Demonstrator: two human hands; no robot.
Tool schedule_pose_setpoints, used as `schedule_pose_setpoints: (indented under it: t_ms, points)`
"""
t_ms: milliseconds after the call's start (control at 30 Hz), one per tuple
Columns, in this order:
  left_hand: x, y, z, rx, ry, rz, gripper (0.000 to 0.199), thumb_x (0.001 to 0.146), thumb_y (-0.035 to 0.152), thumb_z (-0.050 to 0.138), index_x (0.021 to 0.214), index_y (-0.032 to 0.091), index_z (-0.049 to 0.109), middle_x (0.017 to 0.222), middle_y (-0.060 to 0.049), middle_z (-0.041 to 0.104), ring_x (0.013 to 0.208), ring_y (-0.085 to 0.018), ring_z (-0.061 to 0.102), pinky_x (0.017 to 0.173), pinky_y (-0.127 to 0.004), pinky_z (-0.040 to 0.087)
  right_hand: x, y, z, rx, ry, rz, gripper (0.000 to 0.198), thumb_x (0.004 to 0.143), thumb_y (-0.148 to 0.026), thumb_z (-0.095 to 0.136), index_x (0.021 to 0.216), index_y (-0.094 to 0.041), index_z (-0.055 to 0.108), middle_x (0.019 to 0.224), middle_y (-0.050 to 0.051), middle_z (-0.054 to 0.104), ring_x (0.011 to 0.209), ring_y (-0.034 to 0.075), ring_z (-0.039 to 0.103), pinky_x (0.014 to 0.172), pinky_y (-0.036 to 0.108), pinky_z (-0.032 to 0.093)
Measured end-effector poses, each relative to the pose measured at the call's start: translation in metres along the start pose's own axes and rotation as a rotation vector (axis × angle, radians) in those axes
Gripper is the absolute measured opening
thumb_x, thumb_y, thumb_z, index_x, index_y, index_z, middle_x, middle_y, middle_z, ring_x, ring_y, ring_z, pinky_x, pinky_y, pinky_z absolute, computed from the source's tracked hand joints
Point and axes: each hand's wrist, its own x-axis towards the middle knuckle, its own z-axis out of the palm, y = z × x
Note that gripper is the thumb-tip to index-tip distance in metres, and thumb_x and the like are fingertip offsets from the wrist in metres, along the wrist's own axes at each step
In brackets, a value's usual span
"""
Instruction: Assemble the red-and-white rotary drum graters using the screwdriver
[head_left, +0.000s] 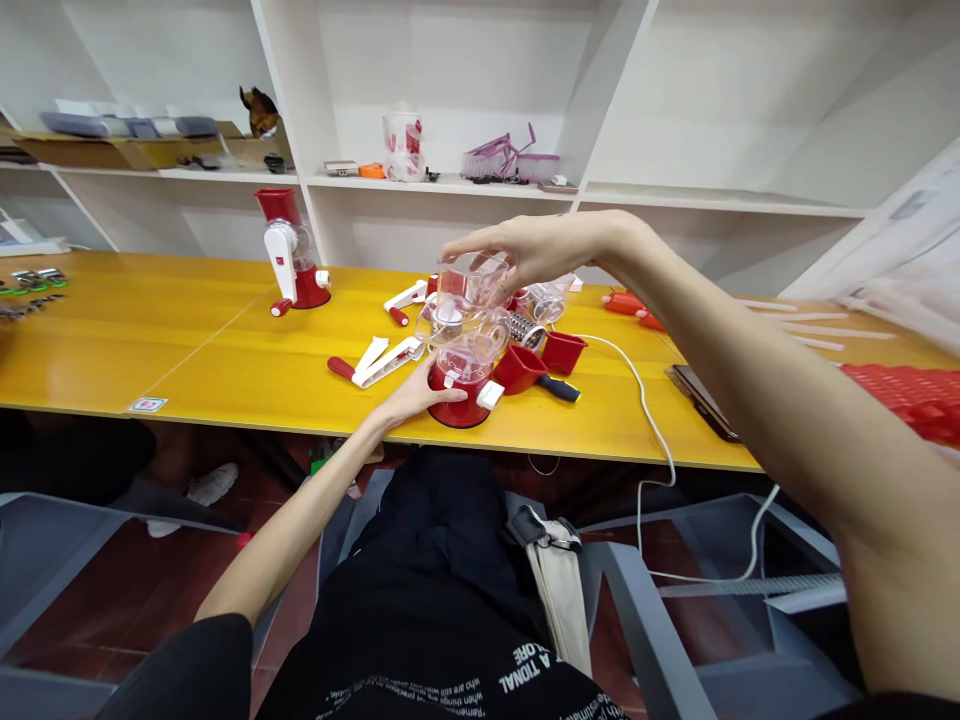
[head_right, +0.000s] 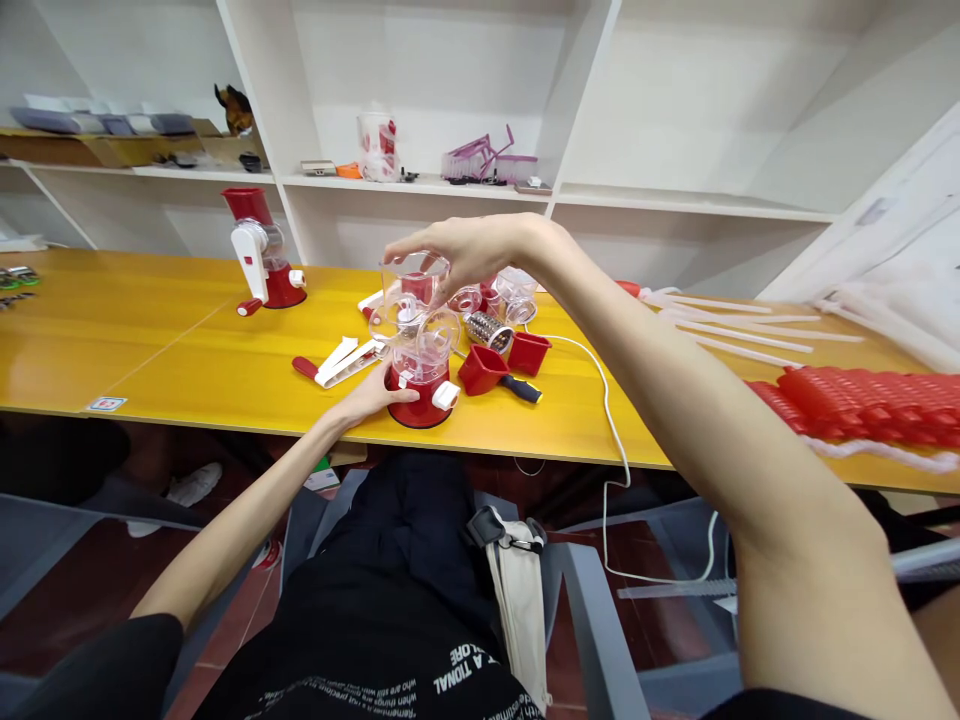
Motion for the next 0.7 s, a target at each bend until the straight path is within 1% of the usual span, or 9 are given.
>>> schedule_pose_setpoints:
  t_ms: [167, 267, 333, 433, 500, 633, 700]
  points:
    - [0.001, -0.004, 0.000, 0.008, 0.015, 0.029, 0.092, 0.065, 0.044, 0.083, 0.145, 0.020, 0.045, 0.150, -0.012, 0.051, 0.142, -0.033, 0.045, 0.122, -0.050, 0.031, 0.005, -0.005, 0.003, -0.138, 0.041, 0.049, 0.078, 0.075, -0.056, 0.073, 0.145, -0.030, 0.050, 0.139, 0.008, 0.061, 0.119, 0.032, 0.061, 0.098, 0.046, 0.048]
    - [0.002, -0.006, 0.001, -0.006, 0.040, 0.098, 0.082, 0.074, 0.055, 0.073, 0.145, 0.021, 0.046, 0.151, -0.011, 0.051, 0.145, -0.033, 0.040, 0.122, -0.049, 0.030, 0.006, -0.007, 0.004, -0.165, 0.055, 0.049, 0.075, 0.075, -0.055, 0.074, 0.143, -0.030, 0.054, 0.135, 0.007, 0.063, 0.115, 0.031, 0.062, 0.095, 0.043, 0.048]
    - [0.002, -0.007, 0.001, 0.005, 0.055, 0.114, 0.080, 0.078, 0.057, 0.070, 0.145, 0.023, 0.046, 0.152, -0.010, 0.050, 0.146, -0.032, 0.040, 0.122, -0.048, 0.030, 0.007, -0.008, 0.004, -0.171, 0.052, 0.053, 0.074, 0.075, -0.055, 0.074, 0.142, -0.029, 0.054, 0.132, 0.007, 0.064, 0.112, 0.030, 0.063, 0.092, 0.043, 0.047]
    - [0.002, -0.009, 0.002, 0.062, 0.043, 0.063, 0.088, 0.070, 0.052, 0.080, 0.145, 0.021, 0.045, 0.149, -0.012, 0.052, 0.140, -0.034, 0.047, 0.120, -0.050, 0.034, 0.009, -0.005, 0.004, -0.182, 0.063, 0.055, 0.074, 0.074, -0.057, 0.075, 0.140, -0.029, 0.056, 0.129, 0.007, 0.066, 0.109, 0.030, 0.062, 0.093, 0.043, 0.046]
    - [0.002, -0.009, 0.002, 0.096, 0.045, 0.043, 0.092, 0.065, 0.048, 0.085, 0.144, 0.020, 0.046, 0.148, -0.013, 0.054, 0.139, -0.034, 0.049, 0.120, -0.051, 0.035, 0.011, -0.001, 0.004, -0.192, 0.078, 0.050, 0.075, 0.073, -0.059, 0.075, 0.139, -0.030, 0.057, 0.127, 0.007, 0.065, 0.111, 0.030, 0.060, 0.094, 0.043, 0.044]
    - [0.002, -0.007, 0.003, 0.097, 0.053, 0.045, 0.092, 0.066, 0.046, 0.084, 0.144, 0.019, 0.044, 0.149, -0.014, 0.052, 0.140, -0.033, 0.048, 0.121, -0.052, 0.033, 0.010, 0.006, 0.005, -0.220, 0.061, 0.040, 0.084, 0.071, -0.067, 0.073, 0.143, -0.028, 0.053, 0.128, 0.009, 0.062, 0.112, 0.030, 0.058, 0.093, 0.041, 0.045]
    - [0.001, -0.006, 0.003, 0.082, 0.041, 0.052, 0.092, 0.067, 0.045, 0.084, 0.145, 0.018, 0.044, 0.150, -0.015, 0.051, 0.140, -0.033, 0.047, 0.121, -0.051, 0.033, 0.007, 0.006, 0.009, -0.227, 0.065, 0.071, 0.088, 0.071, -0.071, 0.069, 0.145, -0.027, 0.050, 0.127, 0.010, 0.061, 0.109, 0.029, 0.059, 0.093, 0.041, 0.046]
